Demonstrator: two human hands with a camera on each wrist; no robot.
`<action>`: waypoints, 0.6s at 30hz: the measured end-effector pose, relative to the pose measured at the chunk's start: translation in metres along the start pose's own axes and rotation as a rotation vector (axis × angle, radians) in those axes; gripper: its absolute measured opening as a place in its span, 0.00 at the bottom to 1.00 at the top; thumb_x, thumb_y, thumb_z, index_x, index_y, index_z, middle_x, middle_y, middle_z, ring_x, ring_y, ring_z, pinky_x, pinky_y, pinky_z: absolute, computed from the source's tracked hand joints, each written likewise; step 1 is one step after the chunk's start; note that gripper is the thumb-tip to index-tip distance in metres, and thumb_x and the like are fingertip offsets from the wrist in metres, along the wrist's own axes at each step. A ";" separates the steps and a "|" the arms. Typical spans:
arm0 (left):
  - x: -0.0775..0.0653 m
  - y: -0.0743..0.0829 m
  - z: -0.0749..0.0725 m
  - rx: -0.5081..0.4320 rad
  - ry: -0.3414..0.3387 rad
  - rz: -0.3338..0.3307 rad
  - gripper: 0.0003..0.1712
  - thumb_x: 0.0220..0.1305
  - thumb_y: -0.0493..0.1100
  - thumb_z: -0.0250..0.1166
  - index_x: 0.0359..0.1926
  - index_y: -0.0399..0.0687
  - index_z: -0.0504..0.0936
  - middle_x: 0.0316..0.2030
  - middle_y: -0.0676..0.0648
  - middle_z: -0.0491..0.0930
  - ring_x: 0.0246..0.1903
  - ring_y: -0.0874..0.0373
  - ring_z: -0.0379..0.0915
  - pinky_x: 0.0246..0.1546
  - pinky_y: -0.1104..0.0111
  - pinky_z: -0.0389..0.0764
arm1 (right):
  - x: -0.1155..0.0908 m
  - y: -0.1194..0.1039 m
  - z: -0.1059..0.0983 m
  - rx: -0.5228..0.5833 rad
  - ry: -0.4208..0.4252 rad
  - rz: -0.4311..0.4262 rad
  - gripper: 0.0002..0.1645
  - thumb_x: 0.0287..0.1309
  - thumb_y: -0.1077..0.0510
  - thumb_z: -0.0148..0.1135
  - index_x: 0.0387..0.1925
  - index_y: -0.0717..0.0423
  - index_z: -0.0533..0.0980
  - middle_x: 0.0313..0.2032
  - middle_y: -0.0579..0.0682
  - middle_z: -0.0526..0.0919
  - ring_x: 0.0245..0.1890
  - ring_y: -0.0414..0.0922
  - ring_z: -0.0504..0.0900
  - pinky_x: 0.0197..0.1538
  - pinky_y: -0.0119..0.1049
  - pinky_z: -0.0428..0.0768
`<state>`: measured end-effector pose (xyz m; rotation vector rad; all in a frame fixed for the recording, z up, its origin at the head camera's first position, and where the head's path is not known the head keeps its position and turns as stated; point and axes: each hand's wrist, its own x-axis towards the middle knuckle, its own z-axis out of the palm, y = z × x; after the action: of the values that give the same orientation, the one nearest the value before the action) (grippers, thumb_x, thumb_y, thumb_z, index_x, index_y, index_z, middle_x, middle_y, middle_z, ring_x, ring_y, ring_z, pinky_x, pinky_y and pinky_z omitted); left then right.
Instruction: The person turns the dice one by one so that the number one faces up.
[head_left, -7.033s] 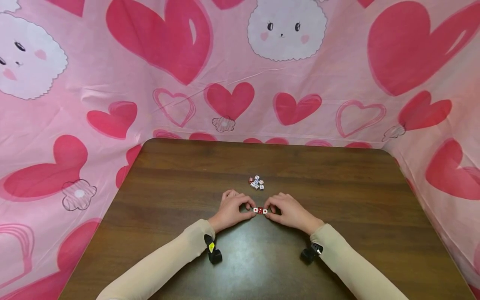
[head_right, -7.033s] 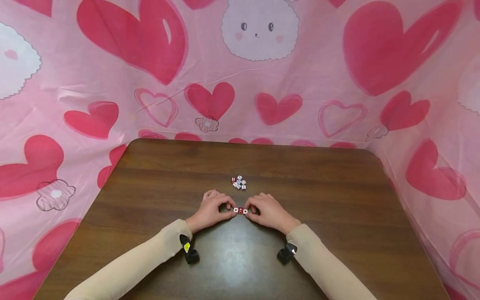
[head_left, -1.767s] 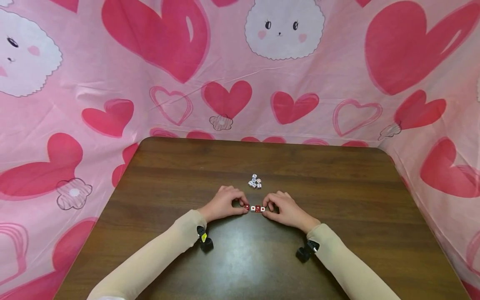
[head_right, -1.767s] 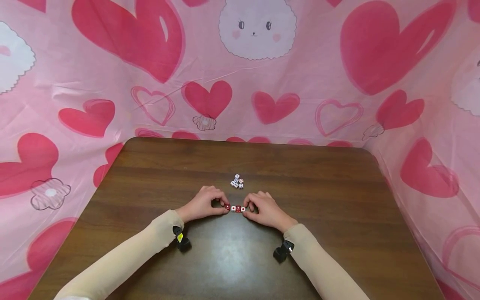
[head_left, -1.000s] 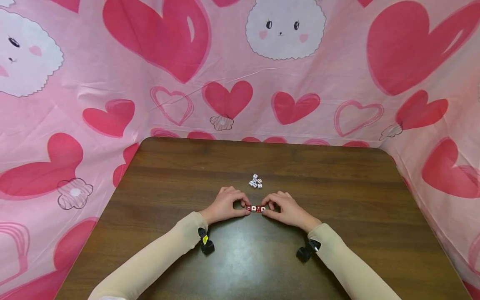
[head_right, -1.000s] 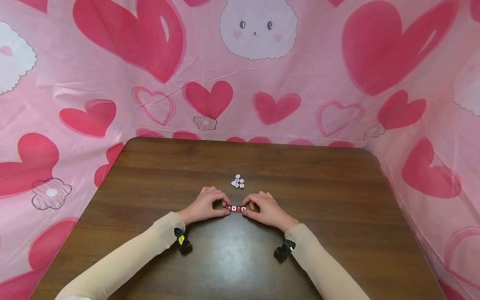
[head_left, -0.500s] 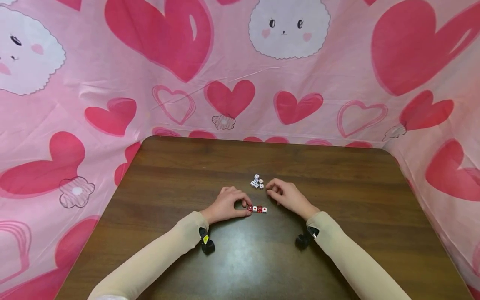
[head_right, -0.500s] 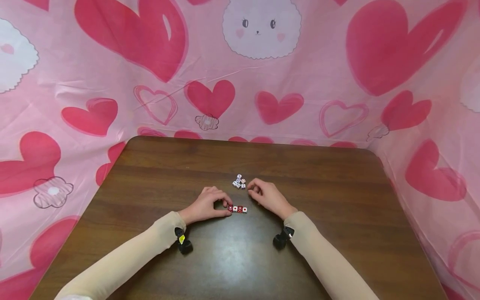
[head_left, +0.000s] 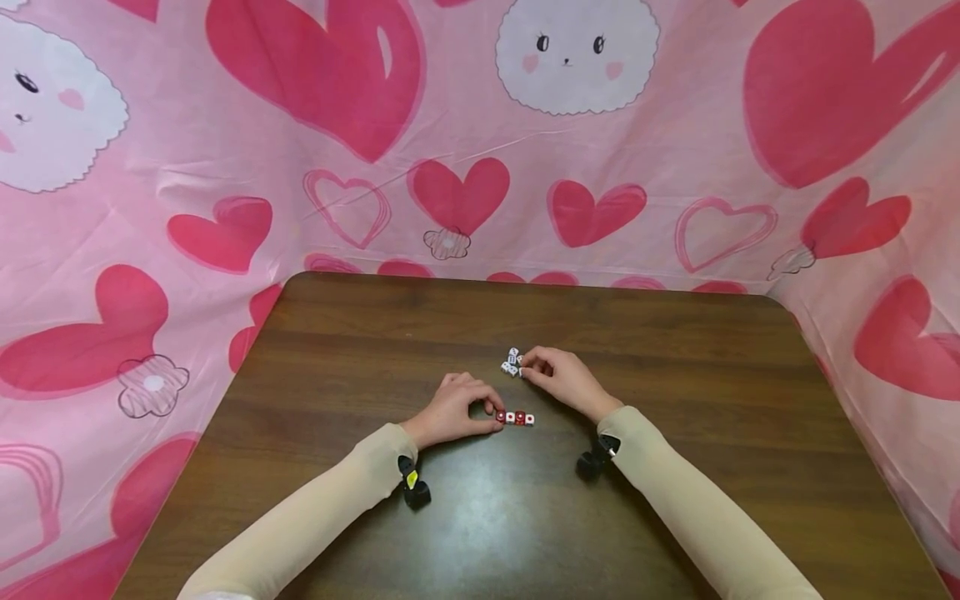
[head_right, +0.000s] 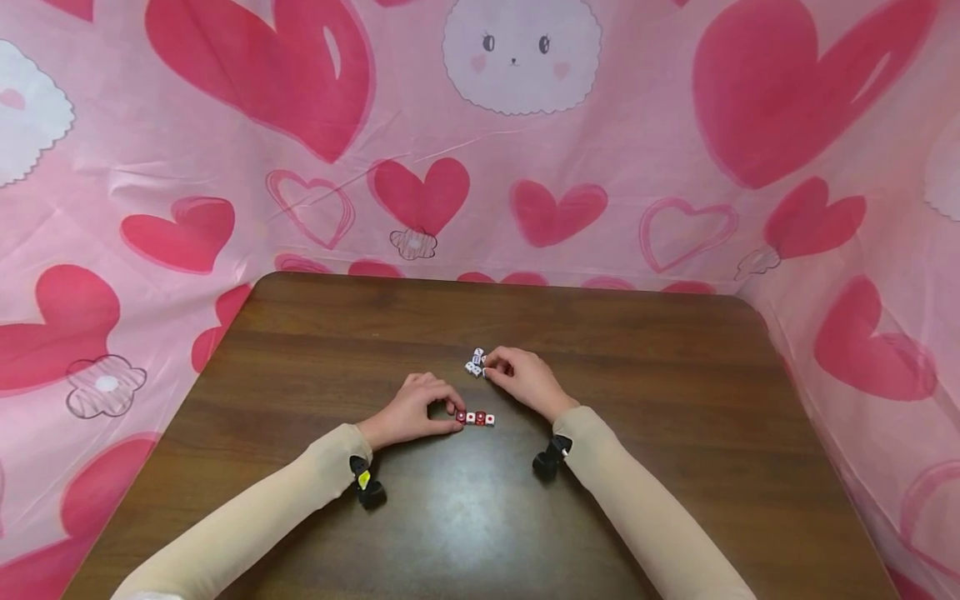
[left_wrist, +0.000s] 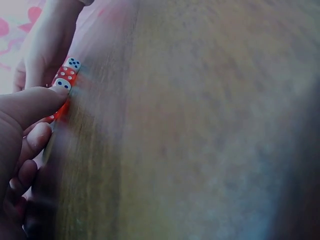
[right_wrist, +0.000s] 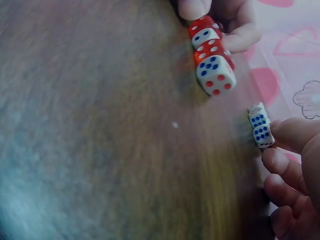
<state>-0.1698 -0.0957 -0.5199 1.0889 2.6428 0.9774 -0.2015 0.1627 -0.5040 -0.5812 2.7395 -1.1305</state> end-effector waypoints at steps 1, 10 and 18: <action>0.000 0.000 0.000 0.000 0.002 0.001 0.09 0.63 0.54 0.75 0.42 0.64 0.86 0.32 0.65 0.78 0.40 0.64 0.67 0.59 0.52 0.62 | 0.000 0.000 0.001 -0.012 -0.001 0.000 0.08 0.69 0.53 0.68 0.47 0.48 0.84 0.29 0.43 0.80 0.29 0.42 0.75 0.35 0.37 0.74; -0.001 -0.002 0.001 0.013 0.020 0.005 0.09 0.62 0.55 0.76 0.41 0.64 0.86 0.32 0.66 0.77 0.39 0.65 0.66 0.57 0.54 0.62 | 0.000 0.000 0.001 -0.022 -0.005 0.006 0.09 0.69 0.50 0.68 0.47 0.48 0.84 0.28 0.41 0.79 0.27 0.41 0.74 0.34 0.37 0.72; 0.000 -0.001 0.002 0.055 0.043 0.028 0.10 0.60 0.55 0.77 0.40 0.64 0.86 0.31 0.65 0.78 0.39 0.64 0.68 0.58 0.54 0.64 | 0.001 0.002 0.002 -0.055 0.005 -0.027 0.10 0.65 0.53 0.71 0.46 0.49 0.84 0.27 0.41 0.77 0.27 0.39 0.74 0.35 0.36 0.72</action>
<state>-0.1701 -0.0950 -0.5222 1.1323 2.7111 0.9486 -0.2027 0.1624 -0.5066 -0.6243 2.7828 -1.0670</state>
